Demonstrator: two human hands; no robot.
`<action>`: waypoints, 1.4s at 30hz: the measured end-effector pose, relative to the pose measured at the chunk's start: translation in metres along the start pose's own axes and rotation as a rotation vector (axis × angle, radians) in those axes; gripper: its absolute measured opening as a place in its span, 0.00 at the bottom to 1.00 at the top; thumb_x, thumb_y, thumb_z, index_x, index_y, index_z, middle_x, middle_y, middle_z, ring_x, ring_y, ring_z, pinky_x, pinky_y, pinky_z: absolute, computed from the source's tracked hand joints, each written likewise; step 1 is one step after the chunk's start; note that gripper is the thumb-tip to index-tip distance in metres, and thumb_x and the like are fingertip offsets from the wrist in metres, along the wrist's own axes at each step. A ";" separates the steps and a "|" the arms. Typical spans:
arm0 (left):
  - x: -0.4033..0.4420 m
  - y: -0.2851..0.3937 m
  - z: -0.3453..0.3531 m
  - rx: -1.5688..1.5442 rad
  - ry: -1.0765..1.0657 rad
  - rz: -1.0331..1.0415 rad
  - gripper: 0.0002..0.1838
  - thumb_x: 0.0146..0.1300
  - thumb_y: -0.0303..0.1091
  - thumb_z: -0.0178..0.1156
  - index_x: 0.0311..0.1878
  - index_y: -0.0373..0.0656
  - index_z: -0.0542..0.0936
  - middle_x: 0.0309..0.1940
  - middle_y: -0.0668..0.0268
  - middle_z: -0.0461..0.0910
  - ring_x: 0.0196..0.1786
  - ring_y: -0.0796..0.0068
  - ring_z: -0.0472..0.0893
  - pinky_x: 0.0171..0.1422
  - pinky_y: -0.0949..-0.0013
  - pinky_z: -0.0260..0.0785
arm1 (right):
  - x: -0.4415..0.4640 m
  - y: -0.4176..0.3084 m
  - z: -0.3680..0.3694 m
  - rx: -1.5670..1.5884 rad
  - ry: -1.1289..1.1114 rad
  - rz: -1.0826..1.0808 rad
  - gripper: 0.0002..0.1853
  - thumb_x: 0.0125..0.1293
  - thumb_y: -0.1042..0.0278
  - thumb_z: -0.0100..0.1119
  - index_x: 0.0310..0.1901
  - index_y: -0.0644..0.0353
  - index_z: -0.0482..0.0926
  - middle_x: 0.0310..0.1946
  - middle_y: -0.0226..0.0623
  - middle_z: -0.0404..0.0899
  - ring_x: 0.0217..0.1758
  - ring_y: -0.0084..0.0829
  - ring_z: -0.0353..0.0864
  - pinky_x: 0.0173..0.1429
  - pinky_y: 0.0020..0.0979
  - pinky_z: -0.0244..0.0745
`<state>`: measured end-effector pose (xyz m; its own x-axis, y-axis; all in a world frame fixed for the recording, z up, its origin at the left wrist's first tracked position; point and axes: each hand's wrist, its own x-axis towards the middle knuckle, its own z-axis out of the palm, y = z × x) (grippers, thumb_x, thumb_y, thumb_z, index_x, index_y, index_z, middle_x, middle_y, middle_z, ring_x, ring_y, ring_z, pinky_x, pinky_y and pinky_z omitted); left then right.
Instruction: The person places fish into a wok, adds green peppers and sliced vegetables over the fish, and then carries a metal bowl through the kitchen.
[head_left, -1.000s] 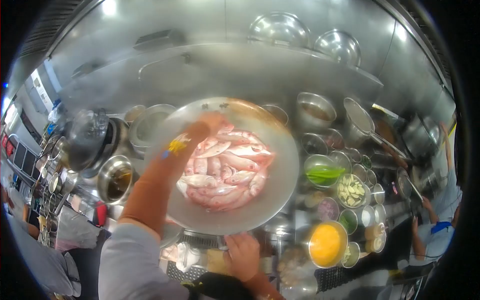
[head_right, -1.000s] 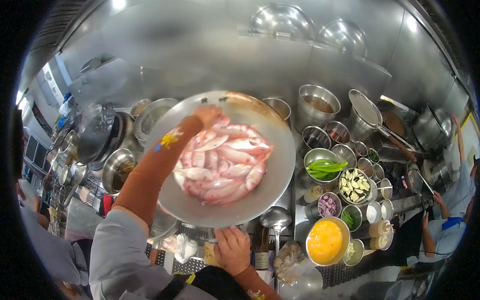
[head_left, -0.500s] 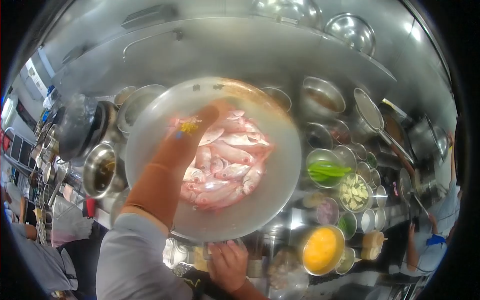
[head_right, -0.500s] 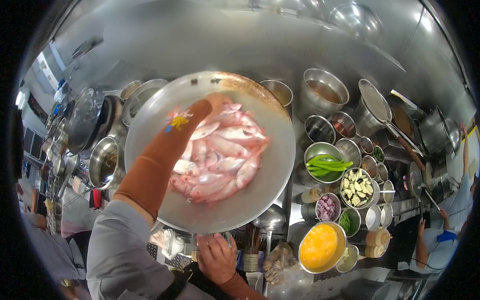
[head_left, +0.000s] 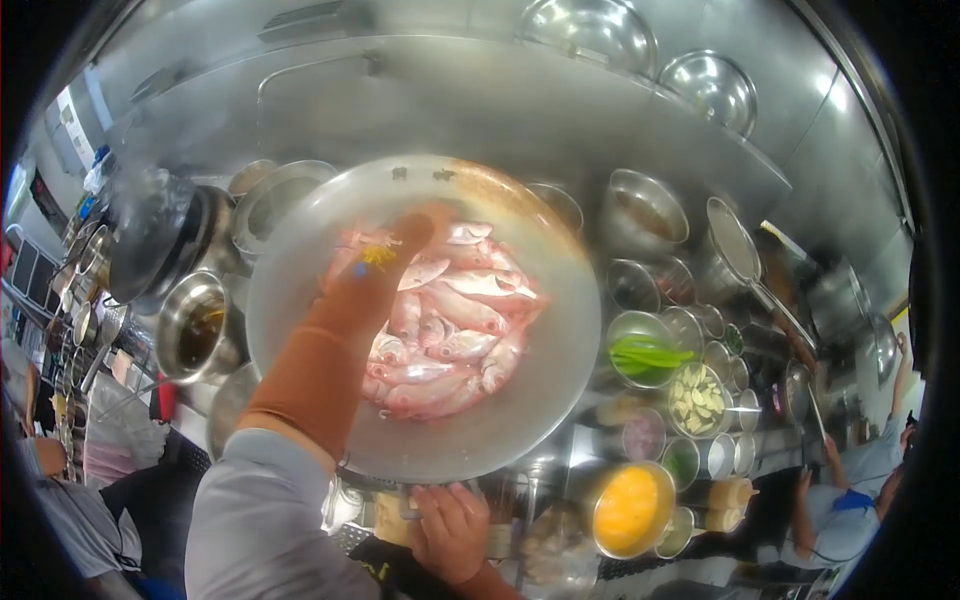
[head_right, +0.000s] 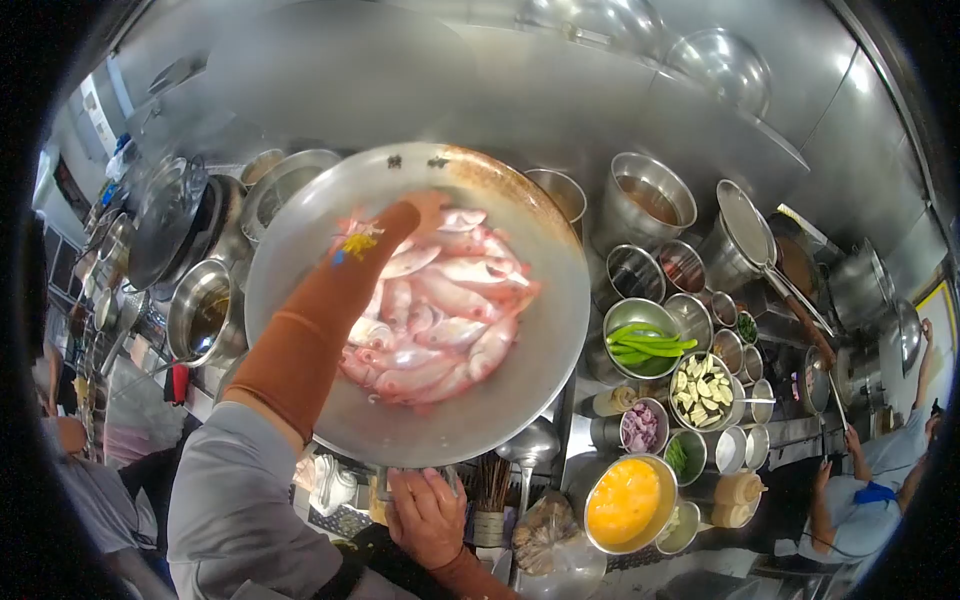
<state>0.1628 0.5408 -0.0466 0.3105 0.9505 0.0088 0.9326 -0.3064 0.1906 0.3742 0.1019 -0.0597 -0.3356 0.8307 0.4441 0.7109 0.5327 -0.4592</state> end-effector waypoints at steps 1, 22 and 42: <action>0.006 0.001 -0.004 0.039 -0.064 -0.007 0.24 0.62 0.42 0.56 0.61 0.43 0.77 0.56 0.52 0.80 0.59 0.51 0.79 0.65 0.53 0.69 | 0.001 0.000 -0.001 -0.001 -0.001 0.002 0.25 0.52 0.61 0.67 0.55 0.49 0.82 0.51 0.27 0.78 0.61 0.34 0.69 0.67 0.47 0.60; -0.034 -0.015 -0.007 0.046 0.326 0.319 0.22 0.60 0.38 0.62 0.58 0.45 0.79 0.53 0.49 0.80 0.52 0.49 0.81 0.59 0.54 0.73 | -0.002 0.002 0.003 0.013 0.039 -0.028 0.23 0.55 0.63 0.65 0.55 0.51 0.81 0.51 0.30 0.78 0.61 0.38 0.70 0.67 0.48 0.61; -0.421 -0.104 -0.008 -0.114 -0.421 0.075 0.13 0.59 0.41 0.60 0.37 0.43 0.86 0.36 0.60 0.86 0.42 0.63 0.84 0.48 0.61 0.75 | -0.001 -0.016 0.007 -0.037 0.099 -0.081 0.28 0.51 0.74 0.63 0.58 0.60 0.76 0.52 0.44 0.75 0.63 0.52 0.67 0.69 0.50 0.61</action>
<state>-0.0661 0.1732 -0.0620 0.4465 0.8151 -0.3690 0.8856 -0.3439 0.3121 0.3594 0.0937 -0.0580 -0.3318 0.7641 0.5533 0.7067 0.5898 -0.3907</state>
